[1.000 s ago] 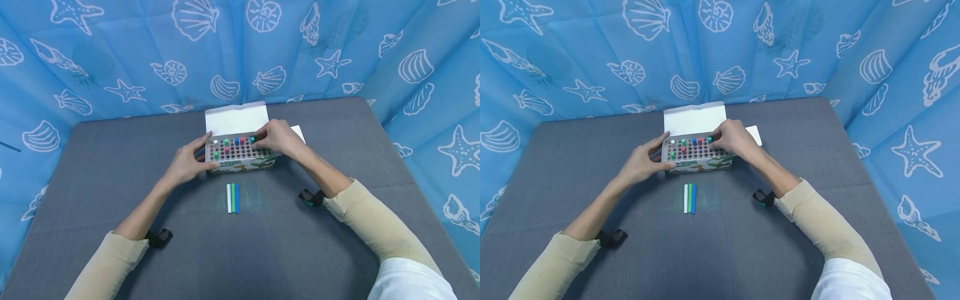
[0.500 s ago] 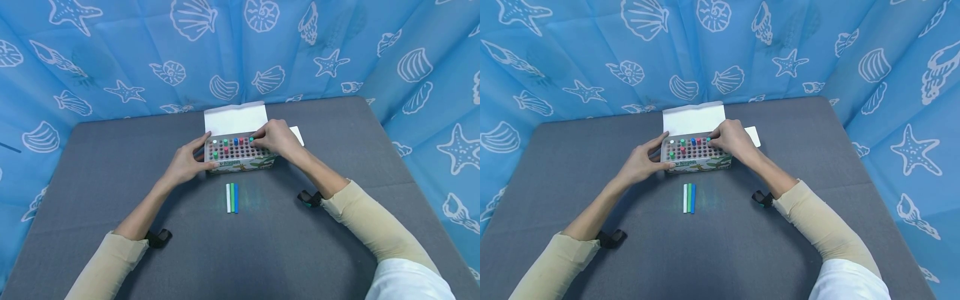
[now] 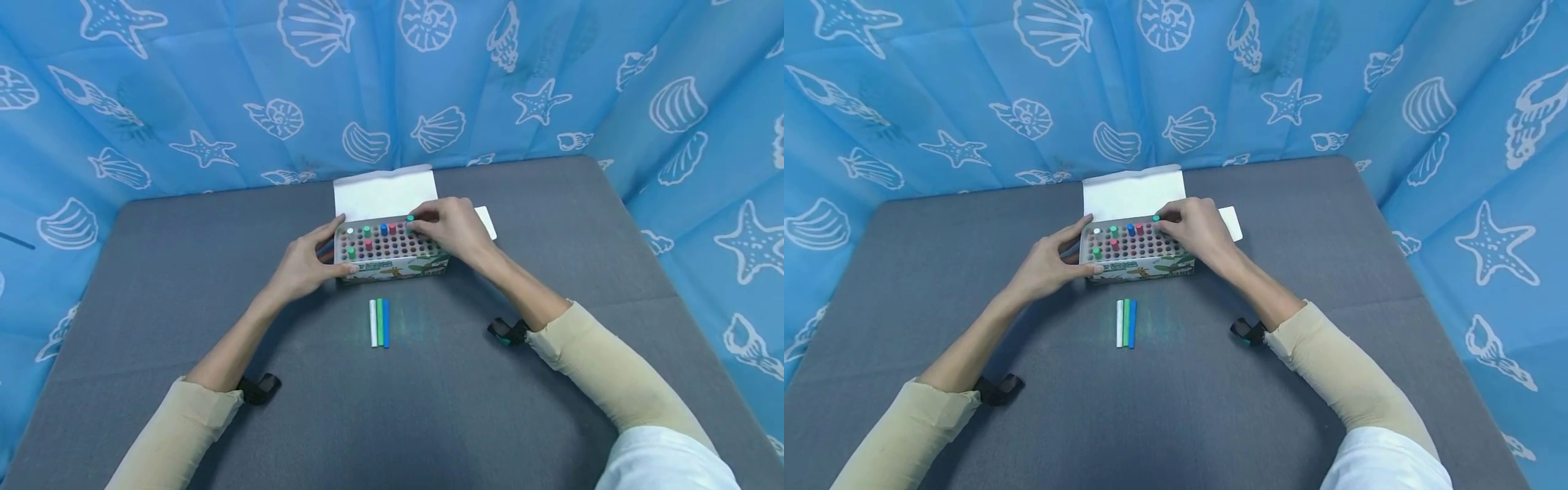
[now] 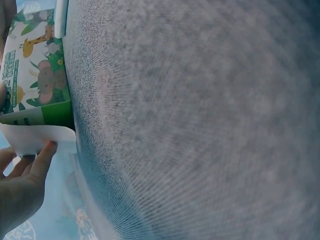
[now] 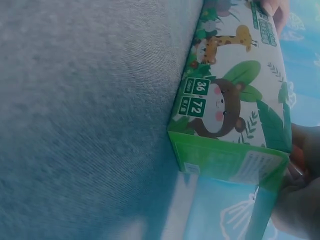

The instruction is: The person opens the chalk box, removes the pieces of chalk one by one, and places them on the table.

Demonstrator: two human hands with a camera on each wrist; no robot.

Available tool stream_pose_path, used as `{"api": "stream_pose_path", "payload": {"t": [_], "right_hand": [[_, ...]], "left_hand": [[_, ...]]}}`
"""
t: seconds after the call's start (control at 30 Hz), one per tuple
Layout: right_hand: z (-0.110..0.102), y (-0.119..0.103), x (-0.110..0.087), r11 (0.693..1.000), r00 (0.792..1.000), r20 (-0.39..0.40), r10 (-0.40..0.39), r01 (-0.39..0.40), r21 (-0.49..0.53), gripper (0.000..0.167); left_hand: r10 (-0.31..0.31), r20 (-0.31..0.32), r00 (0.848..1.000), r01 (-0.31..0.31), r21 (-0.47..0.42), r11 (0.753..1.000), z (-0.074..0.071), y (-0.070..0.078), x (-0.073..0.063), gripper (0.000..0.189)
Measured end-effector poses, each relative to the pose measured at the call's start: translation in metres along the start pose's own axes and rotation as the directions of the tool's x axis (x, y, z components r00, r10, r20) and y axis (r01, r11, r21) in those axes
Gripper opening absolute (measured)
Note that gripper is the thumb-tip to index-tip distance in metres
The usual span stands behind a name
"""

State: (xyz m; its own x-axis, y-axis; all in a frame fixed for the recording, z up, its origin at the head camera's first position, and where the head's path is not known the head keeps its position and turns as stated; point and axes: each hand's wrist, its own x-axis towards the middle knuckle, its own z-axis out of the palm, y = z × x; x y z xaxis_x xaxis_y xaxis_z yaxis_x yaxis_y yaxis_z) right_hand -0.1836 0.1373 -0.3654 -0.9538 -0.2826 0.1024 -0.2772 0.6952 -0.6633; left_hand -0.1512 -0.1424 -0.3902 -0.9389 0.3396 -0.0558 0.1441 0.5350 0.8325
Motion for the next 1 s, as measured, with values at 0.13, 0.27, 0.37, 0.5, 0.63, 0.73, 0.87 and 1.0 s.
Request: {"api": "stream_pose_path", "payload": {"t": [0.13,0.27,0.37,0.5,0.63,0.73,0.87,1.0], "right_hand": [[0.0007,0.0009,-0.0022,0.999,0.998,-0.05,-0.036,0.038,0.029,0.019],[0.0002,0.0011,-0.0021,0.994,0.995,-0.07,-0.064,0.07,0.085,0.017],[0.0008,0.0012,-0.0034,0.987,0.994,-0.077,-0.083,0.092,0.132,0.018],[0.0026,0.0026,-0.0054,0.978,0.991,-0.096,-0.095,0.111,0.179,0.021],[0.003,0.0025,-0.006,0.971,0.987,-0.128,-0.098,0.123,0.205,0.021],[0.0024,0.0015,-0.0063,0.969,0.983,-0.151,-0.103,0.133,0.208,0.021],[0.0009,-0.0004,-0.0069,0.957,0.983,-0.155,-0.098,0.136,0.256,0.022],[-0.0025,-0.0041,-0.0075,0.938,0.981,-0.17,-0.09,0.141,0.316,0.024]], "left_hand": [[0.003,0.002,1.0,-0.003,0.003,1.0,-0.0005,0.0003,0.0006,0.092],[0.006,-0.004,1.0,-0.006,0.007,1.0,-0.0004,0.0003,0.0009,0.092],[-0.004,-0.002,1.0,0.004,0.009,1.0,0.0,-0.0001,0.0001,0.091],[-0.009,0.005,1.0,0.009,0.004,1.0,0.0009,-0.0006,-0.0001,0.091],[-0.003,0.001,1.0,0.003,-0.003,1.0,0.0014,-0.0005,0.0005,0.091],[0.0,-0.001,1.0,0.0,0.0,1.0,0.0014,-0.0002,0.0005,0.091],[-0.004,0.001,1.0,0.004,-0.008,1.0,0.0009,0.0,-0.0004,0.09],[0.001,-0.004,1.0,-0.001,-0.014,1.0,-0.0001,0.0006,-0.0003,0.09]]}}
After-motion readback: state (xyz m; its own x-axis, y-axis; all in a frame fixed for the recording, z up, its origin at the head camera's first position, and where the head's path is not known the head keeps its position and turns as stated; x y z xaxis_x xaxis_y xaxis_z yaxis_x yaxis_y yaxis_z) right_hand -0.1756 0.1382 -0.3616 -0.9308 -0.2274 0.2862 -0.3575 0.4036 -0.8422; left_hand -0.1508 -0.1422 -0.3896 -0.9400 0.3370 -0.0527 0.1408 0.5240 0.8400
